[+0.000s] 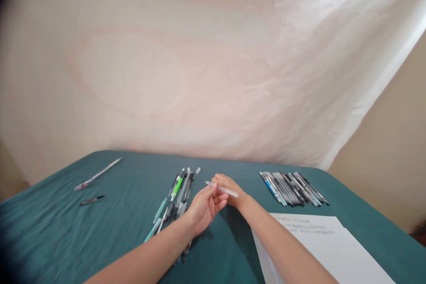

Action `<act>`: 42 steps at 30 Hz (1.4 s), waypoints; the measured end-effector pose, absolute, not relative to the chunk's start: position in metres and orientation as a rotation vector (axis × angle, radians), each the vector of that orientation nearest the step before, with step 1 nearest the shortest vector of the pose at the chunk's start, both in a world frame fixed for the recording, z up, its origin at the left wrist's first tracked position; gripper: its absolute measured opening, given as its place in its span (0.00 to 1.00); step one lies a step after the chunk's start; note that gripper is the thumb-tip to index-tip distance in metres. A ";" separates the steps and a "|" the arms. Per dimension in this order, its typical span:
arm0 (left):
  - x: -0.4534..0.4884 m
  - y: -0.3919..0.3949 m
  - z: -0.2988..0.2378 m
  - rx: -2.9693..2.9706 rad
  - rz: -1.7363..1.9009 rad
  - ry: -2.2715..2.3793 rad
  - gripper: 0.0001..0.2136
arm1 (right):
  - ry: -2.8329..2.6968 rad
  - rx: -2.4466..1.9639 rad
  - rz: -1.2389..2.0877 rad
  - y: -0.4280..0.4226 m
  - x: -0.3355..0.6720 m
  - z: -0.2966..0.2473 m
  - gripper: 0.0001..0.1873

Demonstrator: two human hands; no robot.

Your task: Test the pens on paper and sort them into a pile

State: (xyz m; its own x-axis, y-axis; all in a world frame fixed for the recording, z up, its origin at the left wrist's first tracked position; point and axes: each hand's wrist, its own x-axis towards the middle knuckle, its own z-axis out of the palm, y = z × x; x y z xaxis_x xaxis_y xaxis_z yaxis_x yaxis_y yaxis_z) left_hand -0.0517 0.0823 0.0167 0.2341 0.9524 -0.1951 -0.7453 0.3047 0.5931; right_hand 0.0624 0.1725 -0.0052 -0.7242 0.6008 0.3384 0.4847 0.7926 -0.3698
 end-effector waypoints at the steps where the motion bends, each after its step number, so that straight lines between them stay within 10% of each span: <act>1: -0.051 0.083 0.016 0.413 1.218 0.598 0.07 | -2.533 -0.823 0.342 0.167 0.069 -0.004 0.06; 9: -0.046 0.084 0.012 0.278 1.337 0.735 0.04 | -2.354 -1.033 0.255 0.109 0.111 -0.003 0.13; 19: -0.035 0.080 -0.004 0.294 1.366 0.774 0.05 | -1.614 -1.074 0.921 0.087 0.121 -0.019 0.12; 42: -0.034 0.079 -0.008 0.342 1.364 0.766 0.05 | -1.481 -1.074 0.870 0.082 0.120 -0.020 0.13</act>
